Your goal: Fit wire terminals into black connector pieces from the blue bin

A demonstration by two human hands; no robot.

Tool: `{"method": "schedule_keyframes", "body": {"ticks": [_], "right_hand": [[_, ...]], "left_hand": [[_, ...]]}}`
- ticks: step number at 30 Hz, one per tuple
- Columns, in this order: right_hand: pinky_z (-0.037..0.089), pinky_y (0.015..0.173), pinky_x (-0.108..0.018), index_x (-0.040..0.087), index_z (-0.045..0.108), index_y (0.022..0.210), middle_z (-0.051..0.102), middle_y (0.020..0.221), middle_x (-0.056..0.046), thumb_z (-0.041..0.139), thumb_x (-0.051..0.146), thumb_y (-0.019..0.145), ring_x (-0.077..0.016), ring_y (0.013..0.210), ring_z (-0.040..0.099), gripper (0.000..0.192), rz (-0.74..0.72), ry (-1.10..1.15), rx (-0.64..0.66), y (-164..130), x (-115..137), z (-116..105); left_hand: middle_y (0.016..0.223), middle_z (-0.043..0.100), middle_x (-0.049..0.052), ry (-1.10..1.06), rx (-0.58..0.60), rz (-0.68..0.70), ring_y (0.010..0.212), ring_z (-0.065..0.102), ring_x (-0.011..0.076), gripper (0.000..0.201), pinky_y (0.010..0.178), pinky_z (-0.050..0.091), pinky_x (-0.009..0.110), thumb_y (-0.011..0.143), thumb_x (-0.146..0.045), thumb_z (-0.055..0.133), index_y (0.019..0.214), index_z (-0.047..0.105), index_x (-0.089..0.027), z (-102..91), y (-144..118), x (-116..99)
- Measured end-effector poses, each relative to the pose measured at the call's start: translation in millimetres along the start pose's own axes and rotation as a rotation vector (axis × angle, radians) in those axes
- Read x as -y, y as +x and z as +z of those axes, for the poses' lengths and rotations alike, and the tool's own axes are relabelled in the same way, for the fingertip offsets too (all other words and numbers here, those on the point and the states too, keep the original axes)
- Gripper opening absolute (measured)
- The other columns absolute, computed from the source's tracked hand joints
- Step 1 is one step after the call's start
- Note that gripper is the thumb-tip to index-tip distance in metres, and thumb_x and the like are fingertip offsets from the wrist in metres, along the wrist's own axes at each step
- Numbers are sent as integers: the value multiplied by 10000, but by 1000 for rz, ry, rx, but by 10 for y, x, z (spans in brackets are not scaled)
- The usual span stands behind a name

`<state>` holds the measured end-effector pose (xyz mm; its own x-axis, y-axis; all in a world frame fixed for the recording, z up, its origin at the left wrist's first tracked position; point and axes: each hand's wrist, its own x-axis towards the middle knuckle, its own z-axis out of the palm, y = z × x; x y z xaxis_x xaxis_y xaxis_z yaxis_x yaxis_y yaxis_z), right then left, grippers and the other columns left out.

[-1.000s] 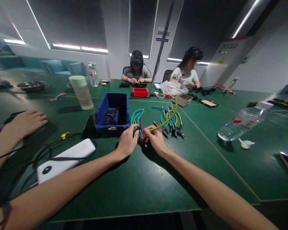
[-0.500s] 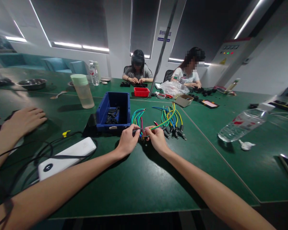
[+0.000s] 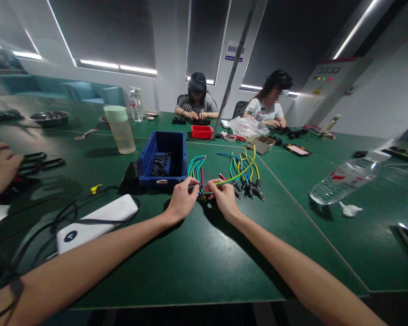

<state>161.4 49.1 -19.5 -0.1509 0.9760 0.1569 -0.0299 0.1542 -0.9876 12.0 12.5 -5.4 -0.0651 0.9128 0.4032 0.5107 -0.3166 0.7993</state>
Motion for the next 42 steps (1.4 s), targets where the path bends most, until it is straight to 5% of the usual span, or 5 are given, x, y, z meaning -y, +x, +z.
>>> {"method": "schedule_keyframes", "body": {"ticks": [42], "right_hand": [[426, 453, -245, 196, 572, 787, 627, 611, -8, 673, 499, 705, -176, 573, 630, 330, 51, 76, 49, -1, 34, -3]], "left_hand": [[905, 670, 45, 33, 25, 6, 789, 633, 159, 155, 701, 478, 257, 871, -232, 449, 944, 577, -184, -11, -14, 12]]}}
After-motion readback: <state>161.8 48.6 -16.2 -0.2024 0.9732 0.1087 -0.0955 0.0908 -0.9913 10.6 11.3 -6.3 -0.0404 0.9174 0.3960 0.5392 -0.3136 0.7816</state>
